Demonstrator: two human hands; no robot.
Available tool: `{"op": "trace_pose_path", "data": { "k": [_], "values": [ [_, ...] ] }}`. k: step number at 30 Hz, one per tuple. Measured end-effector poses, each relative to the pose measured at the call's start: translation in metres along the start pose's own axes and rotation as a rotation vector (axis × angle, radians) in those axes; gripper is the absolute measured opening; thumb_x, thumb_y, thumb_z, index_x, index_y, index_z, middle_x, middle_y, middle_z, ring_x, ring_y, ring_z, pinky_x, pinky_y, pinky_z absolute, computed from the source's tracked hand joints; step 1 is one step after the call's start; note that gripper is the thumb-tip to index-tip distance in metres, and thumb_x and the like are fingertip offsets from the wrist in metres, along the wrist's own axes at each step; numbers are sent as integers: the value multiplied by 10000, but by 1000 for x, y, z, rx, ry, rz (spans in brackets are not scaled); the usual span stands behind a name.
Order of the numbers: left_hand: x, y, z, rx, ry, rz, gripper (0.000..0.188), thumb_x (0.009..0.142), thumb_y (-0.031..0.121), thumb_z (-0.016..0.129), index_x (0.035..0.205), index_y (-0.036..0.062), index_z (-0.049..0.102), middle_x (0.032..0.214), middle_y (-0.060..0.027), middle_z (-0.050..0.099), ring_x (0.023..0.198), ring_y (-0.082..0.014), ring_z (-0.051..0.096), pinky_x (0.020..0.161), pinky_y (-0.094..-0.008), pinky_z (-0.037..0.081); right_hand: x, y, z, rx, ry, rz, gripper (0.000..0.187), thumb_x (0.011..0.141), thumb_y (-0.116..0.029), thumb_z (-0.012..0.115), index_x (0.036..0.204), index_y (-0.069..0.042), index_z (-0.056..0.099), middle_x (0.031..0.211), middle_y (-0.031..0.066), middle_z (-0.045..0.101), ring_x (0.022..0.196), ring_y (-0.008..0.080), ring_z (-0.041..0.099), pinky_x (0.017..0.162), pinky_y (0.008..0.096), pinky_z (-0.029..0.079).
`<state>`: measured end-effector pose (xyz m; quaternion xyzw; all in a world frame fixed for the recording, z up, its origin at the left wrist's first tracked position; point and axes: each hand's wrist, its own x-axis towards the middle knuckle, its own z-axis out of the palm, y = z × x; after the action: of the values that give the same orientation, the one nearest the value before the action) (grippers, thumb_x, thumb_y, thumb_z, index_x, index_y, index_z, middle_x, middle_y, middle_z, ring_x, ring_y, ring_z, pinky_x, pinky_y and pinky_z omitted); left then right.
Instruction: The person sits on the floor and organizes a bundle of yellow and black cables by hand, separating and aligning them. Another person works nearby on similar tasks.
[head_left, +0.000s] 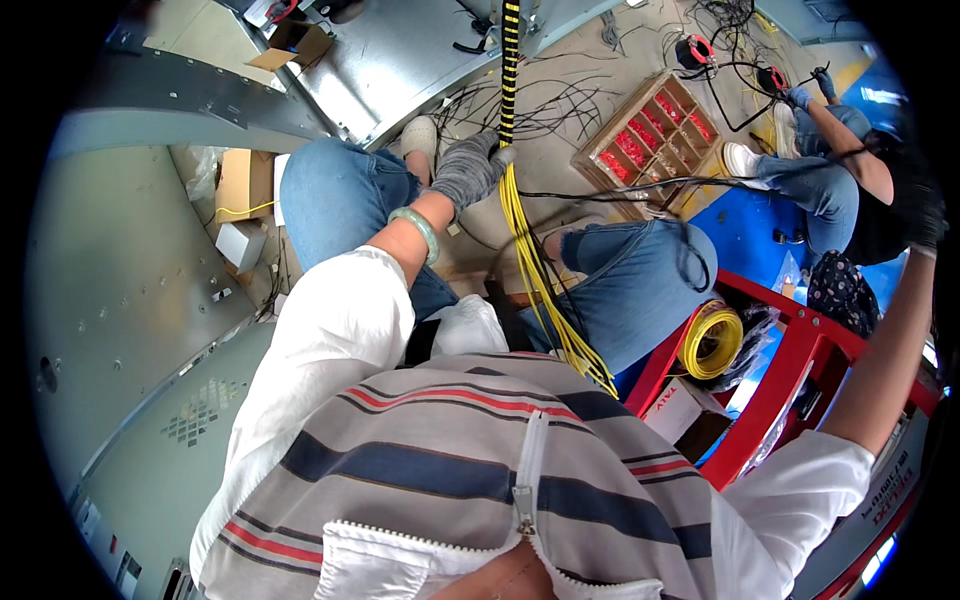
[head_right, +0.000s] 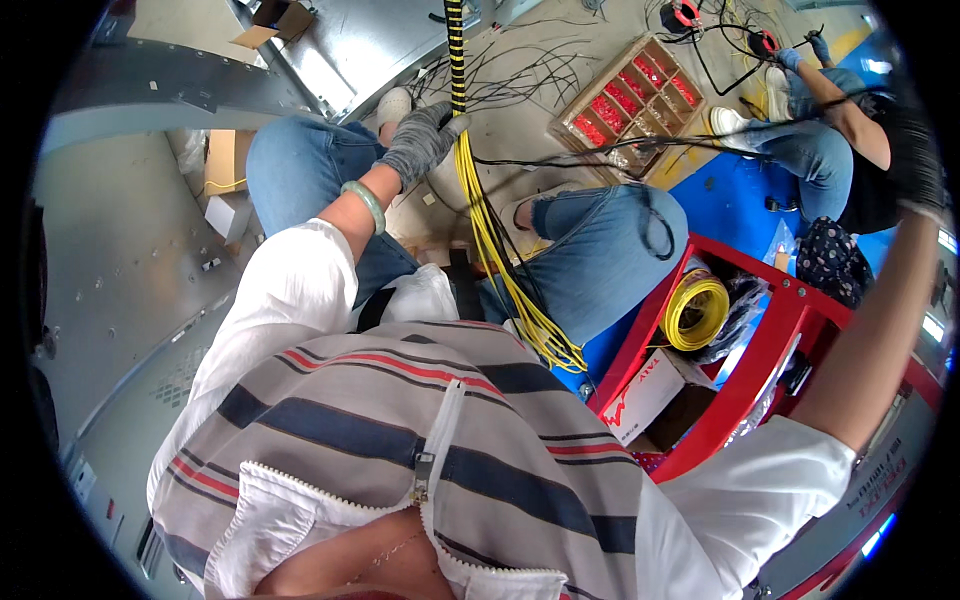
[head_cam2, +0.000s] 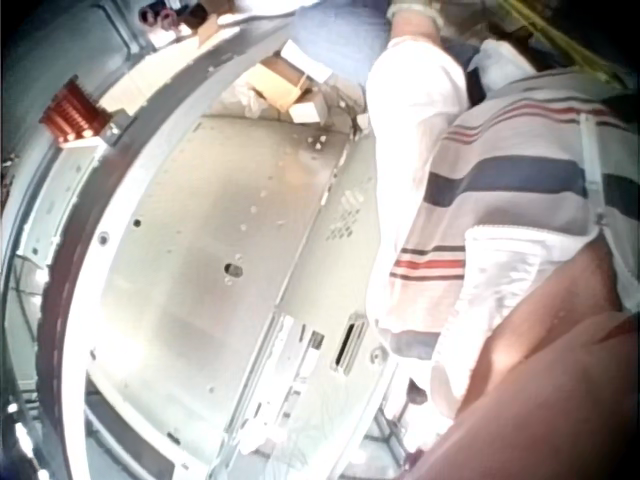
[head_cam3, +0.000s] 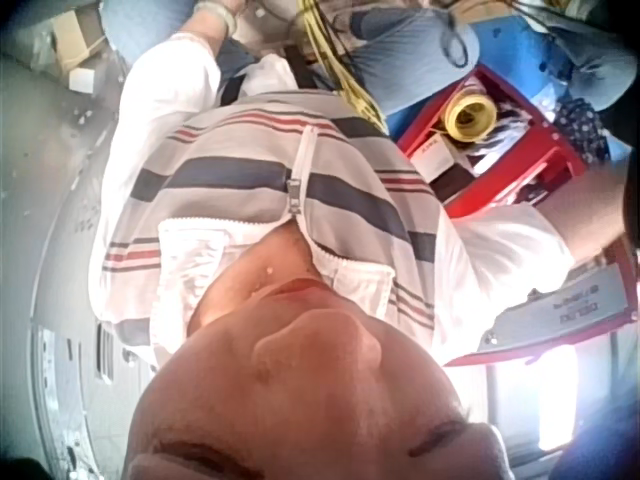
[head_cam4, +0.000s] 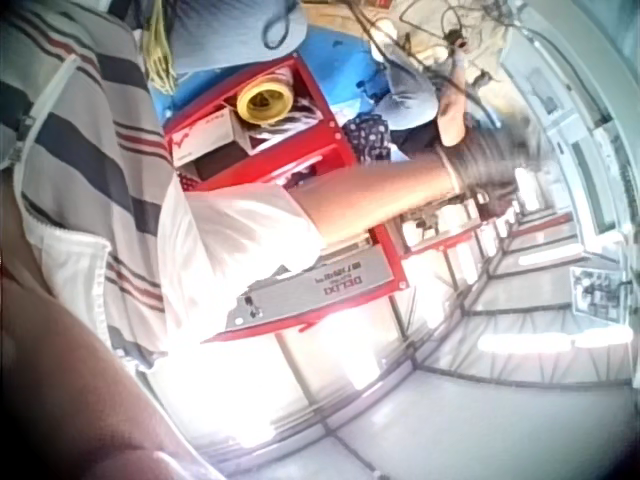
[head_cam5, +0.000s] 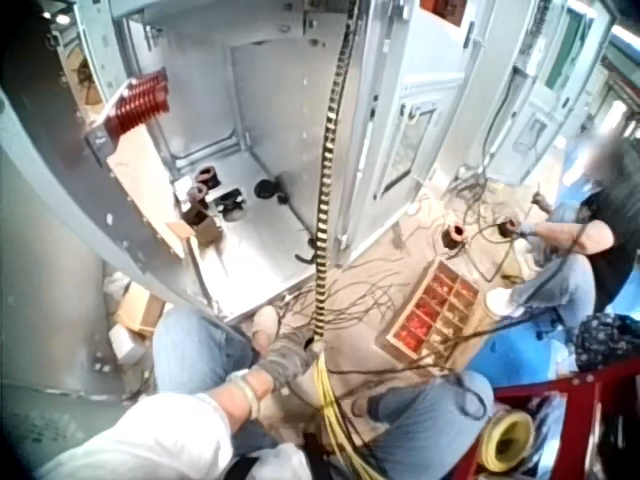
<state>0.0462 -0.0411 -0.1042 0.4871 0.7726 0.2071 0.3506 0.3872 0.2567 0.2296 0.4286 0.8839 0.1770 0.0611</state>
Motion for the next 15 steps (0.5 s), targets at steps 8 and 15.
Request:
{"op": "trace_pose_path", "data": {
  "k": [8,15],
  "values": [
    [-3,0,3,-78,58,0,418,834,386,504,1025,19,561,859,-186,609,786,-293,594,737,-351,447,-95,-296,134,1311,-516,-115,440,753,-57,603,1173,-57,470,1026,91,566,901,150,544,802,294,443],
    [-9,-2,-3,-32,81,-15,399,829,386,514,1010,35,574,806,-171,611,744,-286,589,711,-356,448,-89,-394,188,951,-782,-405,268,753,-107,532,1013,-50,569,937,151,598,880,304,567,791,355,445]
  ]
}}
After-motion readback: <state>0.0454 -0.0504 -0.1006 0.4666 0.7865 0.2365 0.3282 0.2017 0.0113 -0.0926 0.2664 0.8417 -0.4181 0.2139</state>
